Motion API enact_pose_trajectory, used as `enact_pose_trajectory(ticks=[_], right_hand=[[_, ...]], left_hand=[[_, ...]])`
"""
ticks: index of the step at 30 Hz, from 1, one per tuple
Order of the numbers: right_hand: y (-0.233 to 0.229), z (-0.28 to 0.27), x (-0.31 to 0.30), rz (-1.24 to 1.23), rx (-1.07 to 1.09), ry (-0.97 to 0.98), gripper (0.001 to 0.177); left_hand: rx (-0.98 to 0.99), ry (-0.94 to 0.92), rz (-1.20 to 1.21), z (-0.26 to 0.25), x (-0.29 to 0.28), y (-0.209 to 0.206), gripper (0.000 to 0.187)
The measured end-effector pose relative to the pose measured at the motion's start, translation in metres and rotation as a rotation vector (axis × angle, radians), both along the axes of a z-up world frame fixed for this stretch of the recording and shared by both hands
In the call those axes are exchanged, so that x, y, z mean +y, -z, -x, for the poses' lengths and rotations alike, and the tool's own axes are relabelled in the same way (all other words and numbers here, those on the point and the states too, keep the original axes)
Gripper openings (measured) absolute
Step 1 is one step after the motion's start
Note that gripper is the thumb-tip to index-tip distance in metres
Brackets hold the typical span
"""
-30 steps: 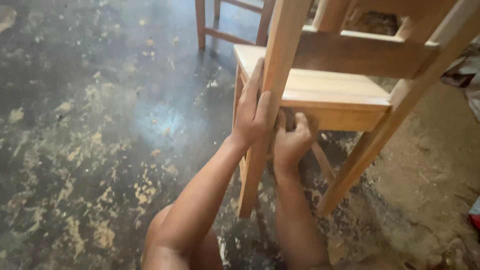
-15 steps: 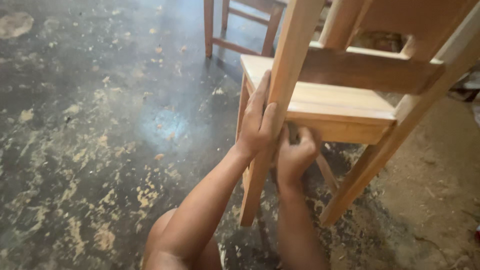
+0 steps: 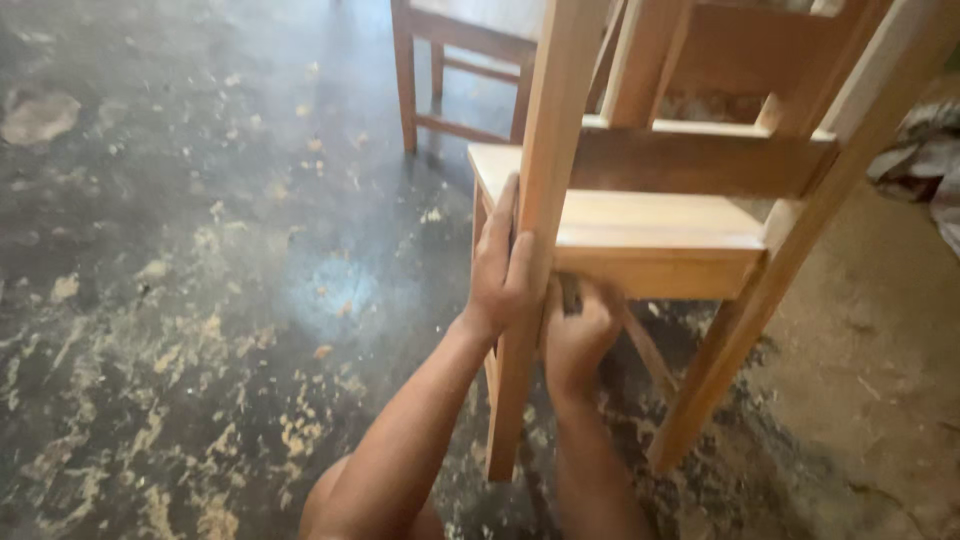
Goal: The person sands a wooden chair using a sanding block. They work on the legs, seat, and backrest of the chair, repositioning the chair to access different surfaces.
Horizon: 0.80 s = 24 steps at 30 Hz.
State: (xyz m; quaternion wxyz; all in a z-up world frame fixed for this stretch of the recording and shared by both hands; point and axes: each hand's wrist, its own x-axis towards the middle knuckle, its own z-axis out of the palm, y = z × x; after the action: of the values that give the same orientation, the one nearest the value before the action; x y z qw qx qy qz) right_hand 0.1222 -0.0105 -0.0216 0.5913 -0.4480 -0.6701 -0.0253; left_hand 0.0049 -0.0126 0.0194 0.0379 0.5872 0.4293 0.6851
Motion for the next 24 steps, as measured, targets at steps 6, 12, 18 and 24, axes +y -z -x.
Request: enact_pose_trajectory(ticks=[6, 12, 18, 24], right_hand=[[0.001, -0.001, 0.007, 0.415, 0.226, -0.007, 0.023], [0.000, 0.002, -0.004, 0.007, 0.060, 0.010, 0.019], [0.007, -0.002, 0.006, -0.005, -0.035, 0.060, 0.024], [0.006, -0.002, 0.012, 0.364, 0.150, 0.059, 0.028]], left_hand=[[-0.093, 0.111, 0.054, -0.001, 0.001, 0.013, 0.060], [-0.068, 0.085, 0.004, -0.001, 0.003, 0.012, 0.059], [-0.081, 0.126, 0.031, 0.001, 0.006, 0.013, 0.061], [-0.096, 0.100, 0.102, -0.002, -0.001, 0.016, 0.060]])
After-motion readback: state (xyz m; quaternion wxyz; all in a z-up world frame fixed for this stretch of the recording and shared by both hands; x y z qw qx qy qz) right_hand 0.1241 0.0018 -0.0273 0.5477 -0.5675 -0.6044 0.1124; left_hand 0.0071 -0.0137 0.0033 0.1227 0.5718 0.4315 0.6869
